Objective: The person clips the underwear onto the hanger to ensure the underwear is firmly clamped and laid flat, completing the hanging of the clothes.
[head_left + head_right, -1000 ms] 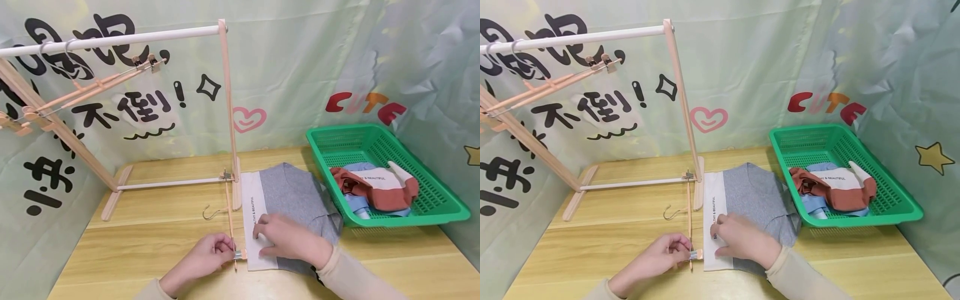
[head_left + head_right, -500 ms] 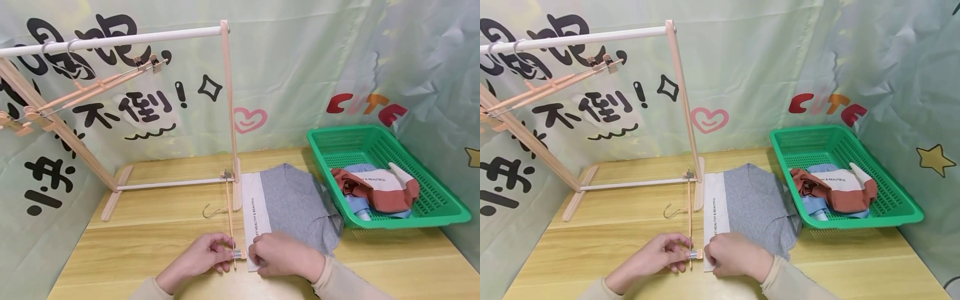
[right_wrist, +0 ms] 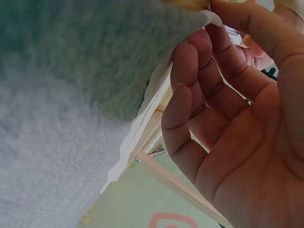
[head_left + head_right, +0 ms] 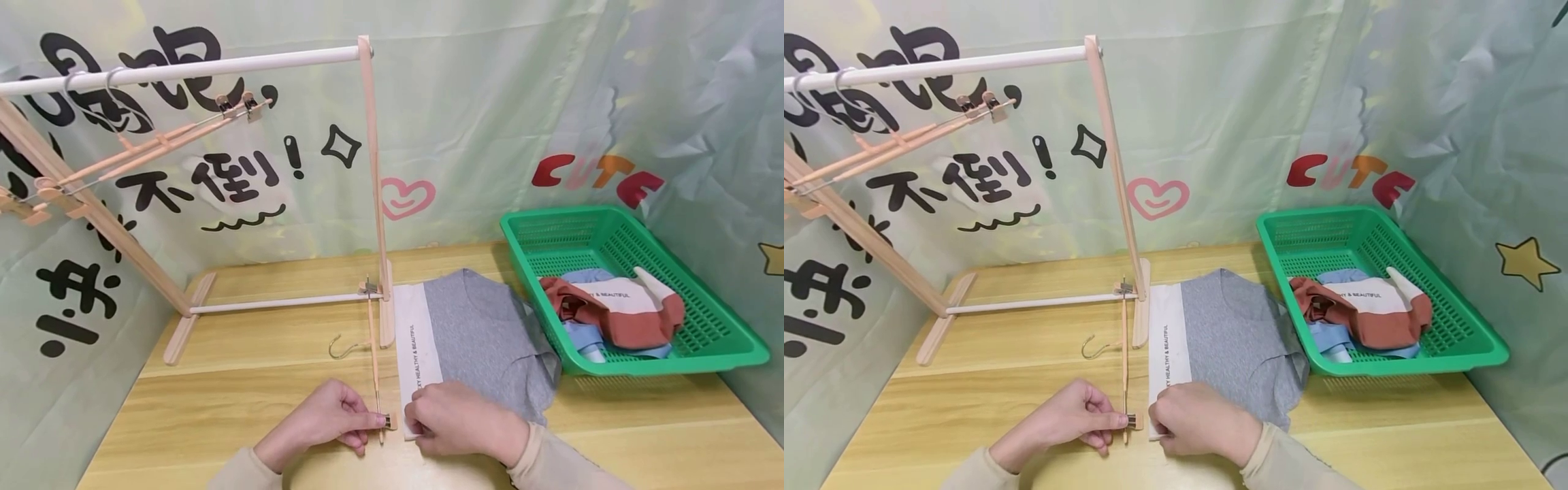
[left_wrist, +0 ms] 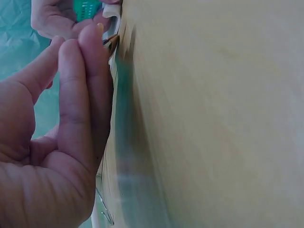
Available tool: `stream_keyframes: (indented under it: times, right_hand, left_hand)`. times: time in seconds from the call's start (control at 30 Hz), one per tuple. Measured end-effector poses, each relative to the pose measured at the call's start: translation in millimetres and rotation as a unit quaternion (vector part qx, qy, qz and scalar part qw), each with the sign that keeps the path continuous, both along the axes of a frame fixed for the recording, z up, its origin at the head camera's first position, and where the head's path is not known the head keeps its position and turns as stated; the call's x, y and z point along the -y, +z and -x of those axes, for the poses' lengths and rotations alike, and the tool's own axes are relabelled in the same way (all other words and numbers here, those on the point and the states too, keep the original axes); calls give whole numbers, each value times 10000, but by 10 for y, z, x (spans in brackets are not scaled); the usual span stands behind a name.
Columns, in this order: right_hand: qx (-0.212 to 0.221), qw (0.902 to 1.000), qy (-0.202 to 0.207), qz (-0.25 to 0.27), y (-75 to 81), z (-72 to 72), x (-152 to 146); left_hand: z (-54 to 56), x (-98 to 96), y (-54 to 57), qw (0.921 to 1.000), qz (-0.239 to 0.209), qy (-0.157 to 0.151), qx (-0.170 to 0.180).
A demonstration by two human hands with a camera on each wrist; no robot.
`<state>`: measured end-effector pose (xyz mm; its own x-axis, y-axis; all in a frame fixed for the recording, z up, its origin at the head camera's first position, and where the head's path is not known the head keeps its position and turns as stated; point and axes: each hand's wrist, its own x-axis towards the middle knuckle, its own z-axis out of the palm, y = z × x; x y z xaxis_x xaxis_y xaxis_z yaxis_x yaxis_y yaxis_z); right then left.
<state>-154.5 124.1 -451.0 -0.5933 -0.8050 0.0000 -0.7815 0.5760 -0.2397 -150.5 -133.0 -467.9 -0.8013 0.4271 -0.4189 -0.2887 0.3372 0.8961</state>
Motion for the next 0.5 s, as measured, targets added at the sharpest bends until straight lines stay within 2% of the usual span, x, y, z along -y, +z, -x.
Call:
stream_keyframes:
  times: [0.27,0.4,0.5]
  right_hand:
    - [41,9994,99,332,-30,3,-36]
    - [139,9994,23,326,-26,10,-63]
    - [168,9995,-22,275,-23,7,-73]
  left_hand:
    - [-42,23,-26,9997,-176,-134,138]
    - [-44,33,-22,9990,-311,-180,260]
    - [-55,29,-19,9992,-286,-179,219]
